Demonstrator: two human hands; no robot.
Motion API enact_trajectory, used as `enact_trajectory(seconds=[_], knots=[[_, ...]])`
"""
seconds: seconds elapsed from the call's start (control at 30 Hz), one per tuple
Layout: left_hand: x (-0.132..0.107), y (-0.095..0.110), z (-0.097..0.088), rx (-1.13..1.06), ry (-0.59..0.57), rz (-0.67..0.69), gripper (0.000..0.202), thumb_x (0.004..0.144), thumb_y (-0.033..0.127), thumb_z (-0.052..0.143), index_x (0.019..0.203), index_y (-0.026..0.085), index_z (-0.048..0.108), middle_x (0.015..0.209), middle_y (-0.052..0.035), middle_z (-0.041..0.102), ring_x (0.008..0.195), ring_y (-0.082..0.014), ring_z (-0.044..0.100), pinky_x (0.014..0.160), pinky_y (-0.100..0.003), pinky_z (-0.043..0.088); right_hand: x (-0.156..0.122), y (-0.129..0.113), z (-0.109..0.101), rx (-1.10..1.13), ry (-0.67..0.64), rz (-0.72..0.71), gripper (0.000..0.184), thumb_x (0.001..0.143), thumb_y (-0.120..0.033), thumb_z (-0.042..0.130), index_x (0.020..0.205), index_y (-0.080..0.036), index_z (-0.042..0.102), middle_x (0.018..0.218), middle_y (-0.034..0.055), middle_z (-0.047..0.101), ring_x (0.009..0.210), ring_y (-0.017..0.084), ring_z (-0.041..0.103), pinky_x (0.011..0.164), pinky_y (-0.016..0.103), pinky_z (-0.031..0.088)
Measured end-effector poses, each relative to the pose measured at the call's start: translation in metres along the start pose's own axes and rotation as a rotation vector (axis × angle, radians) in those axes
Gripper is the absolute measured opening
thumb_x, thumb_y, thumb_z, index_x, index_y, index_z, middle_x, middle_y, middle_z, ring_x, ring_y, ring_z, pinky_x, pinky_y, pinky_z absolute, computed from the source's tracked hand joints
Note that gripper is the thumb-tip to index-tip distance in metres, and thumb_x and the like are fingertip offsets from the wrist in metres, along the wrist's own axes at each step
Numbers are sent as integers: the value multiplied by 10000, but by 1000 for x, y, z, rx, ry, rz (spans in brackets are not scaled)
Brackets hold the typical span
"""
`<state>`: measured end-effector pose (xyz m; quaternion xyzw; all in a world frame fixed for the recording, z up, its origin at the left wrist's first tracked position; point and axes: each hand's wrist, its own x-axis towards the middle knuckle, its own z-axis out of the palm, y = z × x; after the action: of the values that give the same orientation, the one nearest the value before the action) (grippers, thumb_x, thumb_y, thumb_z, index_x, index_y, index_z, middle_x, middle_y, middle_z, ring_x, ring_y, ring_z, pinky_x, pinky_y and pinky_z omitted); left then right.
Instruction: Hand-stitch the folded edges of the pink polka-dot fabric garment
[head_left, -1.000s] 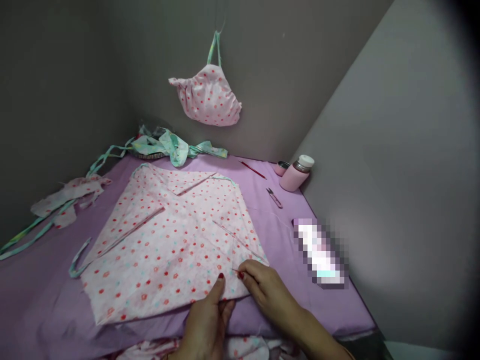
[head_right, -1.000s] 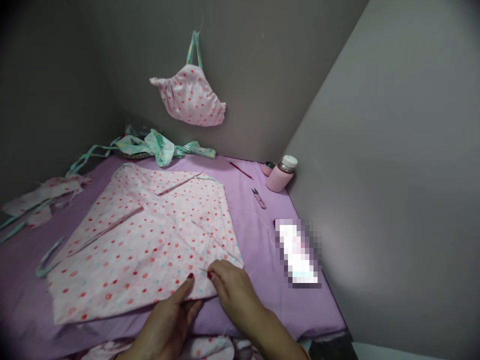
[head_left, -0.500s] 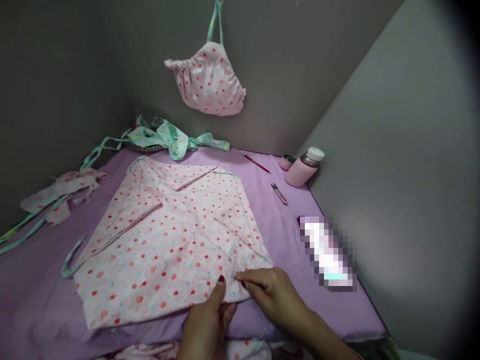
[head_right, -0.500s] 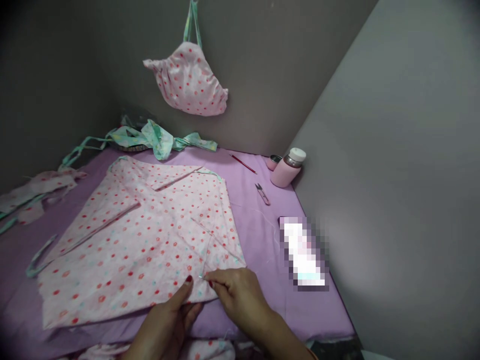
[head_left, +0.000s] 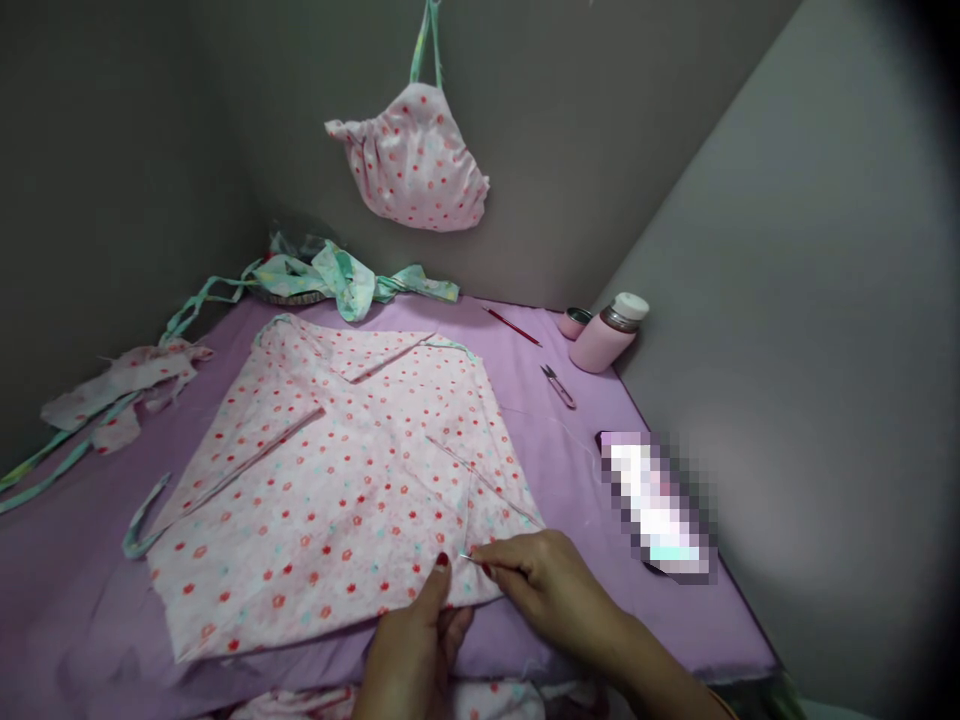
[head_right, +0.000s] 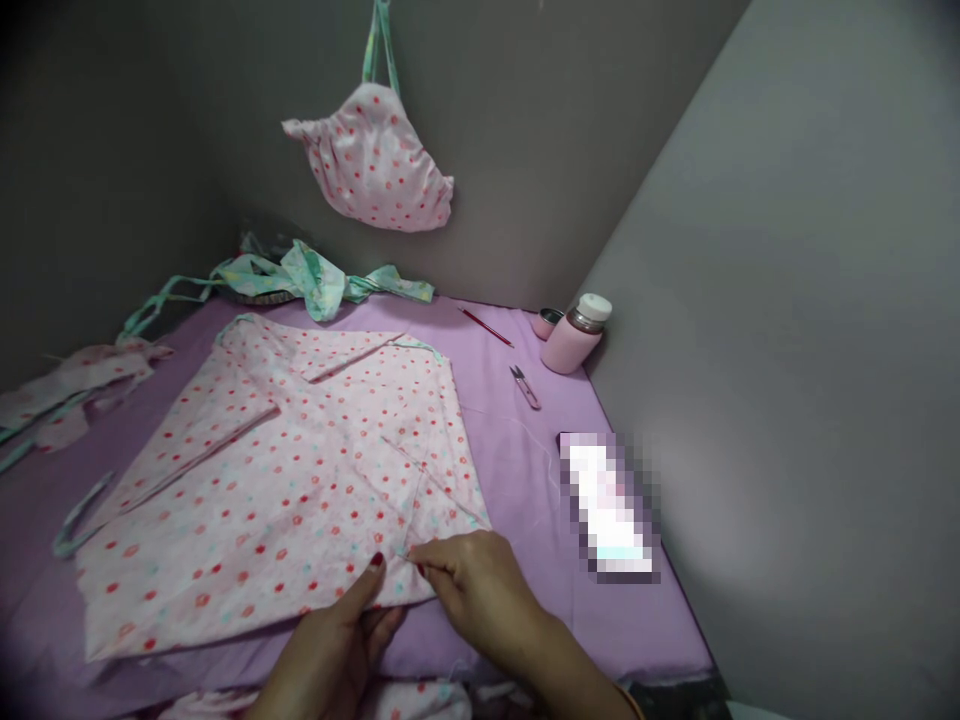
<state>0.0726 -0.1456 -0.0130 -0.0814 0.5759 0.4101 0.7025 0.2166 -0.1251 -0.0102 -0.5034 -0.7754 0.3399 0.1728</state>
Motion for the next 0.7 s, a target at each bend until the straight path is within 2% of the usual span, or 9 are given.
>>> enact_trajectory(seconds=[0.2,0.43,0.5,0.6,0.7], knots=[[0,0,0,3,-1,17,213,750,99,621,960,94,585,965,-139,676,932,-224,634,908,-357,467,0,0,-2,-1,-13,0,313,836,-115,479,1004,-297,671,868,-7,703,763,145,655,642,220,454],[-2,1,1,11,2,20,214,742,87,621,952,98,582,1100,-151,630,1008,-257,598,914,-383,466,0,-1,-3,14,-32,5,310,840,-122,464,987,-290,680,856,-7,703,746,147,650,626,223,443],[-2,2,1,17,5,16,235,746,94,618,976,109,572,1154,-145,603,1042,-259,578,924,-389,456,0,1,-4,78,10,39,296,843,-143,459,992,-271,680,870,1,701,763,152,647,652,231,456],[-2,3,1,21,-6,8,330,743,90,617,1061,134,536,1214,-124,568,1081,-248,553,939,-389,441,-2,7,-6,209,159,126,262,841,-186,464,991,-225,676,918,18,690,813,155,636,715,244,466],[-3,3,2,38,-3,-13,364,743,80,610,1089,150,524,1220,-105,568,1077,-238,557,937,-383,443,-3,9,-8,253,241,181,237,835,-208,465,959,-198,667,876,25,680,763,149,615,676,236,454]])
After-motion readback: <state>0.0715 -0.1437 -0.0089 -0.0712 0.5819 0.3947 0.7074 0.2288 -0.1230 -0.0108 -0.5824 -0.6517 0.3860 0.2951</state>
